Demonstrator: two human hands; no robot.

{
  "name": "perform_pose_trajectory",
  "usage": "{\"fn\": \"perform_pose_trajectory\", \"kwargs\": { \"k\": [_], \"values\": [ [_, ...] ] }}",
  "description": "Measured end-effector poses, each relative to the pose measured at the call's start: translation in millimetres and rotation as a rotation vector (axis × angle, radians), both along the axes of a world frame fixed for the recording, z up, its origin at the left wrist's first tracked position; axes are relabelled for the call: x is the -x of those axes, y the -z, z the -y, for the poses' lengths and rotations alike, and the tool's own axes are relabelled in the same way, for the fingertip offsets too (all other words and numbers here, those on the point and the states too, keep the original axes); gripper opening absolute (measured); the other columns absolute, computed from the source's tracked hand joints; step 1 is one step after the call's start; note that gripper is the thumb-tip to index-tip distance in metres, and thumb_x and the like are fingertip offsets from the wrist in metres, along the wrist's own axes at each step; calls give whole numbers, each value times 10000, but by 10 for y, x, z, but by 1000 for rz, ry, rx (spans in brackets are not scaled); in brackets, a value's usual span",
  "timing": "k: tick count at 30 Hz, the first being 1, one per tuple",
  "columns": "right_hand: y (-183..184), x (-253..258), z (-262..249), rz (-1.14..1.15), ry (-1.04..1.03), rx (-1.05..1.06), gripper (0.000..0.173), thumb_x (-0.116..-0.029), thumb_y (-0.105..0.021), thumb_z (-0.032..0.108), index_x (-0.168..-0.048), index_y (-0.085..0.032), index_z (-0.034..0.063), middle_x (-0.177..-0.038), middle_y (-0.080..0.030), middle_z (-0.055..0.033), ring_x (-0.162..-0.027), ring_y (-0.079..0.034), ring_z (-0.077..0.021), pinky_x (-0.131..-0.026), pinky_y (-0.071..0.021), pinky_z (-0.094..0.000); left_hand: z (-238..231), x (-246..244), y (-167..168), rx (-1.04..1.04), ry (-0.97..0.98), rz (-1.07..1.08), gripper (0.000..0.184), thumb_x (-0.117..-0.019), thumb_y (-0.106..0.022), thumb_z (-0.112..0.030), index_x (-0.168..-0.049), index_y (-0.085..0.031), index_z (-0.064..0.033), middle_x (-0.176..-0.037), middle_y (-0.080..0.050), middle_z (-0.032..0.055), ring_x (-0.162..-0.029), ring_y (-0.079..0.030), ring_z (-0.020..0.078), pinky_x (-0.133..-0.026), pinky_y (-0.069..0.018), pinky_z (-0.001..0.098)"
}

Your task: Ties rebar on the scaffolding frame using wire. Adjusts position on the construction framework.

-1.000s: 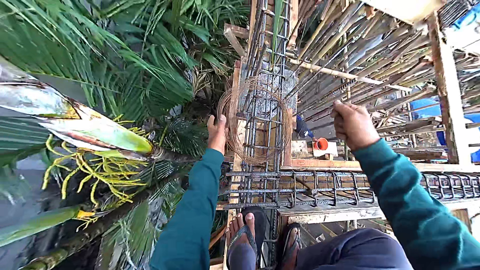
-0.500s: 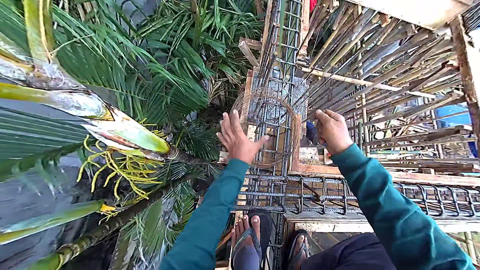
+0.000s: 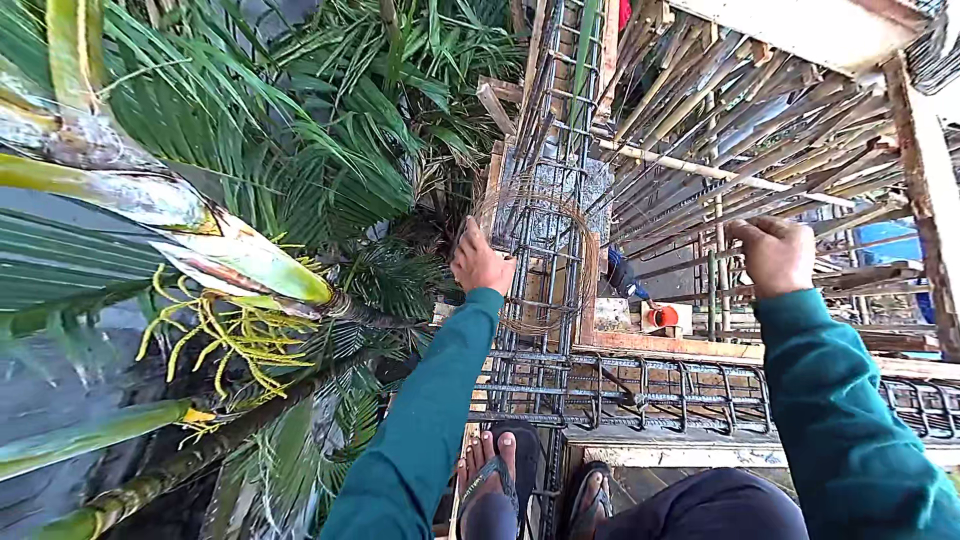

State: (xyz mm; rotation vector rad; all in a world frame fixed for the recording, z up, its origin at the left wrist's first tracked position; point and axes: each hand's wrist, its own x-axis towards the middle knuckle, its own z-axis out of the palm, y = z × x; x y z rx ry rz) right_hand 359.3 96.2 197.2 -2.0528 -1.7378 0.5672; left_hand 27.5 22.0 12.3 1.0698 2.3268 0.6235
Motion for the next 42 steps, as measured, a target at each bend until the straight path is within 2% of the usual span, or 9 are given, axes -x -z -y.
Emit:
{"fn": "perform_pose_trajectory", "kwargs": {
  "k": [4,10,12,15,24,30,37,40,42],
  "values": [
    [-210,249,-235,6,21,-91,385,-1032,-551,321,-1135,-708,-14,-1073,-694,-219,-963,-650,-318,-884,-491,-582,64,-23,-115,-34,84,-109,1163,-753,-862,-403,-1645,-181,-98,-1613,-368,218,-1488,-353,417,-1176,-244,683],
    [-214,1381,21,396,-610,202,314,-1078,-485,239,-1216,-670,27,-1045,-700,-269,-991,-684,-479,-822,-509,-715,220,181,36,-75,2,-17,1201,-755,-873,-434,-1648,-147,-90,-1647,-278,246,-1513,-292,440,-1182,-183,719],
    [-409,1292,-284,398,-491,70,342,-1069,-480,230,-1281,-647,21,-1133,-680,-313,-1082,-659,-502,-896,-476,-733,279,242,102,-43,-26,31,1246,-729,-881,-498,-1656,-137,-122,-1658,-243,252,-1522,-263,447,-1182,-180,720],
    [-685,943,-875,232,-157,-193,389,-973,-541,350,-1192,-700,71,-1146,-687,-132,-1027,-642,-206,-918,-501,-463,379,116,-70,-167,40,146,1184,-724,-901,-462,-1627,-240,-75,-1605,-355,260,-1453,-393,447,-1162,-318,678],
    [-126,907,5,215,-207,40,413,-1087,-458,299,-1259,-638,-31,-1131,-679,-291,-1066,-661,-441,-932,-472,-673,940,178,52,-214,-74,378,1326,-655,-937,-519,-1629,-174,-41,-1567,-352,312,-1428,-405,453,-1143,-389,623],
    [217,748,329,-4,-166,33,367,-1078,-474,338,-1183,-639,27,-820,-610,-119,-639,-541,-208,-630,-475,-472,1521,296,212,126,282,515,355,-1026,-639,-339,-1133,-728,-12,-1143,-706,217,-1081,-675,384,-964,-512,624],
    [341,707,523,-93,-191,29,348,-1097,-444,338,-1180,-617,48,-750,-556,-56,-558,-481,-149,-557,-457,-399,1668,514,113,-130,12,873,494,-1113,-366,-429,-1092,-648,-24,-728,-624,76,-639,-639,205,-719,-596,466],
    [461,634,494,-119,-160,79,375,-1097,-430,325,-1176,-650,31,-775,-562,-74,-569,-480,-167,-561,-456,-417,1693,799,84,-112,-200,902,427,-1108,-378,-456,-799,-477,-178,-543,-318,-79,-402,-293,68,-399,-374,253],
    [543,600,459,-197,-114,97,359,-1097,-439,315,-1154,-651,31,-722,-519,-34,-515,-449,-132,-509,-452,-372,1632,949,-44,47,-128,703,403,-1114,-408,-410,-917,-549,-89,-613,-399,5,-438,-380,123,-426,-425,290]
  ]
}}
